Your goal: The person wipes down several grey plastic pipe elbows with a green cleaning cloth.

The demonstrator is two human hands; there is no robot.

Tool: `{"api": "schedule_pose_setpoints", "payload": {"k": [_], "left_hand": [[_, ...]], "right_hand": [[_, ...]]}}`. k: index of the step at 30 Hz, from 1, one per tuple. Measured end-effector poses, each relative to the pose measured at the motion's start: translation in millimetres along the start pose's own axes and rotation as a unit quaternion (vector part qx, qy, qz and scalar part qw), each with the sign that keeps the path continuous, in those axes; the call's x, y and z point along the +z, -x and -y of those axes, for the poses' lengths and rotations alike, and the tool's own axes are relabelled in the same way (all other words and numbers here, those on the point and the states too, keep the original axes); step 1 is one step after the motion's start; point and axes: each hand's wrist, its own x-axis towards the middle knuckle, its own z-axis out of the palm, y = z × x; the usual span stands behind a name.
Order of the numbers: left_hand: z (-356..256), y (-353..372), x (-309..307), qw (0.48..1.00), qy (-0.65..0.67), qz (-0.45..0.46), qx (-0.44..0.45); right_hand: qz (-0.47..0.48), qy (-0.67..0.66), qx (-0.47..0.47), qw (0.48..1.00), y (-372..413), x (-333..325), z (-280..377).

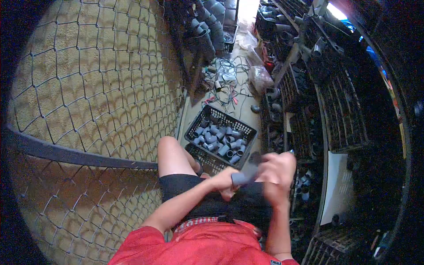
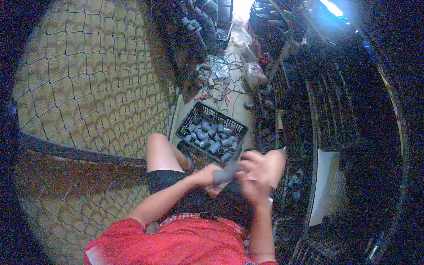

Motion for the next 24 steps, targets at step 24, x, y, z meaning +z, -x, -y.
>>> {"api": "schedule_pose_setpoints", "payload": {"k": [24], "left_hand": [[106.8, -71.7, -52.7, 0.970, -0.158, -0.165, -0.088]], "right_hand": [[-0.194, 0.582, 0.363, 0.701, 197.5, -290.0, -173.3]]}}
